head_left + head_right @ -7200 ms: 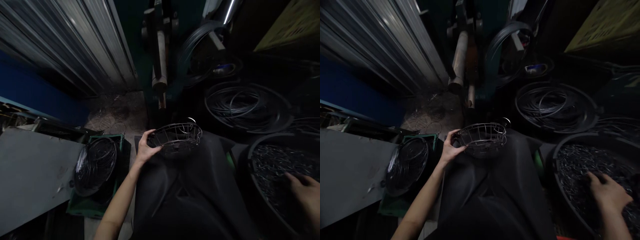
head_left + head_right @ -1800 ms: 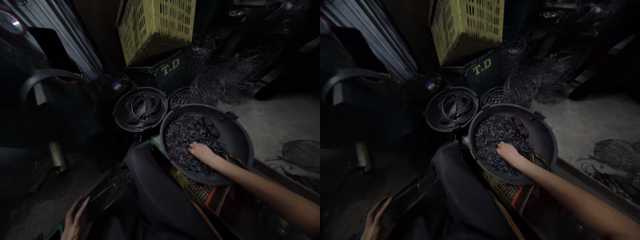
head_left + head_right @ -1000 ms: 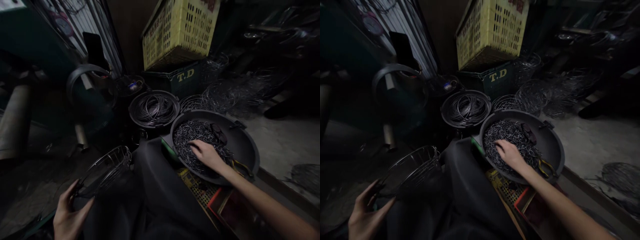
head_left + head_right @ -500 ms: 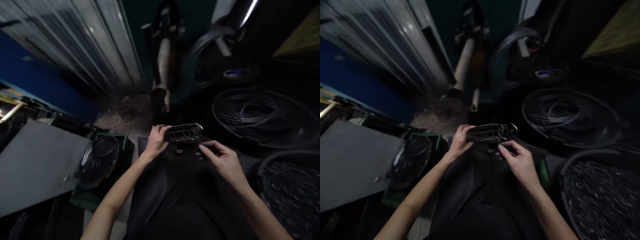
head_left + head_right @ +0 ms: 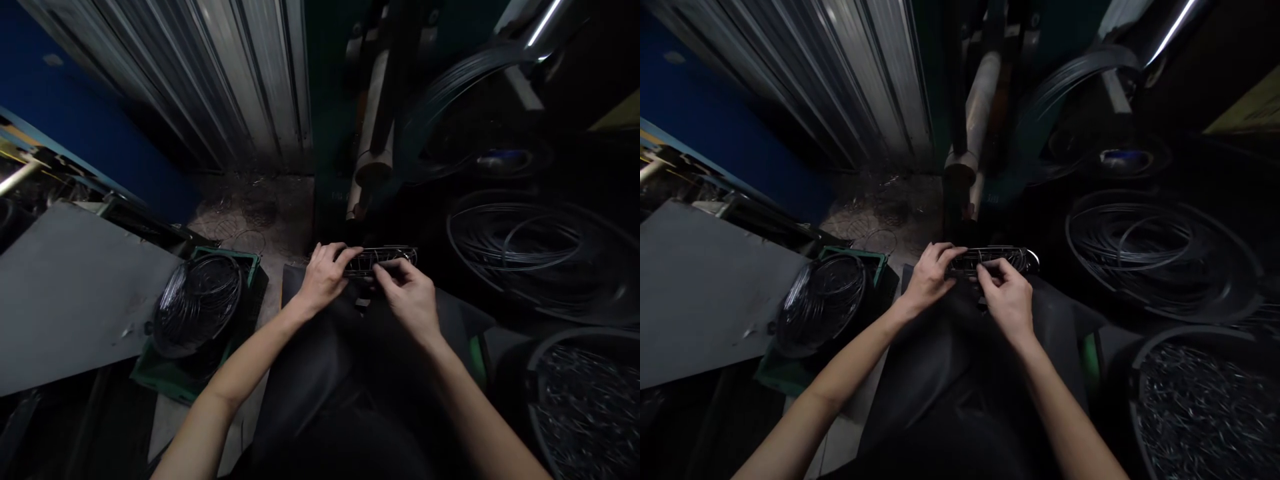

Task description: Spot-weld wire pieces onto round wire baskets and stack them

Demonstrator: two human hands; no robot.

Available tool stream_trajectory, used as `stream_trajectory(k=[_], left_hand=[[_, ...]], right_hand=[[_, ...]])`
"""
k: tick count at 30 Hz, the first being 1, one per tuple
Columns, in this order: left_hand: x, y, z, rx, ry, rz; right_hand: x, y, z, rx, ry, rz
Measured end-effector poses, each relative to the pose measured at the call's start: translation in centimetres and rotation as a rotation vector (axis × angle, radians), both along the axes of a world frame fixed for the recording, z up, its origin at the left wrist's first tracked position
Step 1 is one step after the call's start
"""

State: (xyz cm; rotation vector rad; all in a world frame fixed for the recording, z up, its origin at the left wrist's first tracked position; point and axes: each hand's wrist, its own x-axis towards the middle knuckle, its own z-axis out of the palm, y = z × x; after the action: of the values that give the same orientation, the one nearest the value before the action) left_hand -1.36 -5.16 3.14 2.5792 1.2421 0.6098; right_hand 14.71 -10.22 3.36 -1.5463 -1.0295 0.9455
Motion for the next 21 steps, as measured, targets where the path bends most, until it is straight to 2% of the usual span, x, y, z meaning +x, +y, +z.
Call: stream_trajectory(k=[5,14,21], left_hand=[[-0.5,0.2,0.1,-0.014,-0.022,0.031],[-0.7,0.8,0.9,0.065,-0.012,0.057],[-0.9,1.4,0.0,0.081,-0.053,0.06]], right_hand=[[-1.4,-0.1,-0.5,0.123,-0.245,-0.046],[-1.8,1.3,0.0,0.153,-0.304,-0.07],[-2.2,1.9,-1.5,0.249,-0.375,-0.088]])
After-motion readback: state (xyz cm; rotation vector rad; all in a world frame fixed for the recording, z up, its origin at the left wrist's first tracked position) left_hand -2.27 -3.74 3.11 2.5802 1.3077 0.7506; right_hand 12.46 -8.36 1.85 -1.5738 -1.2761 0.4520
